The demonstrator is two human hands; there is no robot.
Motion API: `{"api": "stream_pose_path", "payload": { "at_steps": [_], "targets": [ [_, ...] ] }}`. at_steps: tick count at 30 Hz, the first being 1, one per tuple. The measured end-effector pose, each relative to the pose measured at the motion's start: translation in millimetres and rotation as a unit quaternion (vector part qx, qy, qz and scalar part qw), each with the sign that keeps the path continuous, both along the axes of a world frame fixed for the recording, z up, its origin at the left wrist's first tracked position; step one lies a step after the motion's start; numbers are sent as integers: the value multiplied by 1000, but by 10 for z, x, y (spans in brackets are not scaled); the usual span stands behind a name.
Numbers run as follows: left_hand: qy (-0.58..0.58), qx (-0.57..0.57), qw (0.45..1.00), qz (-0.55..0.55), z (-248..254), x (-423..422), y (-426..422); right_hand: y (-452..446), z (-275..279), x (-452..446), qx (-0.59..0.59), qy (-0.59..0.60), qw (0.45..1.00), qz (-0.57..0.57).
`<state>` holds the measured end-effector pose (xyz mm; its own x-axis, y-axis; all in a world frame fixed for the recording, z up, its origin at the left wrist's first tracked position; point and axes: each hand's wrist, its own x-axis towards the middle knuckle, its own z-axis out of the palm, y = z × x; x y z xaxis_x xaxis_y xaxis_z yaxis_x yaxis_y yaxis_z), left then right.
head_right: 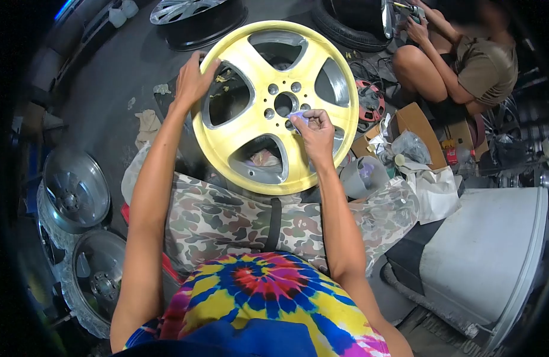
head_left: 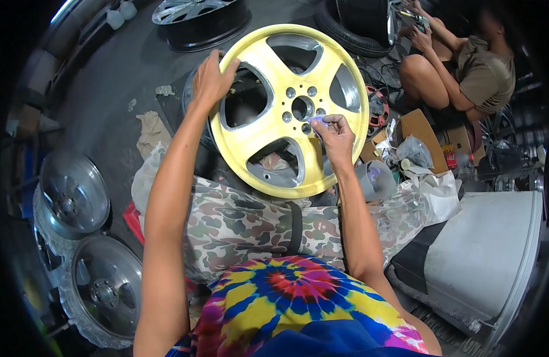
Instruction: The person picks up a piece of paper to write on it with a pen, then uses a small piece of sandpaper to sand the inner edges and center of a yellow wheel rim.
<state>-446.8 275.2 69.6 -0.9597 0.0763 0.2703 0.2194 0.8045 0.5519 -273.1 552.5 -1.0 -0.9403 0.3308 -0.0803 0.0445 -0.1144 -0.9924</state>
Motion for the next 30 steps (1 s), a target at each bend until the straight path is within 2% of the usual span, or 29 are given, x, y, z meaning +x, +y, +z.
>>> {"api": "stream_pose_path", "payload": {
  "at_steps": [4,8,10,12,13,16,17,20,24,26,28,30],
  "targets": [
    [3,39,999,-21,35,-243,70,-373,133,-206,-47,55,997,-23],
    [-70,29,996,-36,-105,-566,54,-710,129,-531,-57,59,996,-18],
    [-97,60,993,-45,-108,-601,42,-819,84,-613,-23,54,998,-24],
    [-91,61,993,-52,-113,-597,44,-918,69,-648,49,-13,997,-62],
    [-75,65,994,-50,-115,-571,43,-898,141,-605,159,-70,983,-57],
    [-62,72,995,-40,-99,-518,42,-906,77,-668,196,-36,976,-92],
    [-62,80,994,-49,-81,-494,44,-893,71,-734,108,-6,990,-89],
    [-55,69,995,-49,-84,-484,38,-853,190,-815,100,-9,993,-58],
    [-25,38,998,-52,-118,-521,23,-894,212,-580,111,-101,988,-44],
    [-12,33,998,-52,-174,-542,22,-915,185,-616,106,-92,989,-53],
    [7,22,998,-54,-209,-533,41,-909,142,-794,159,-4,984,-76],
    [-5,37,998,-54,-216,-580,34,-958,98,-775,144,-5,985,-92]
  ]
}}
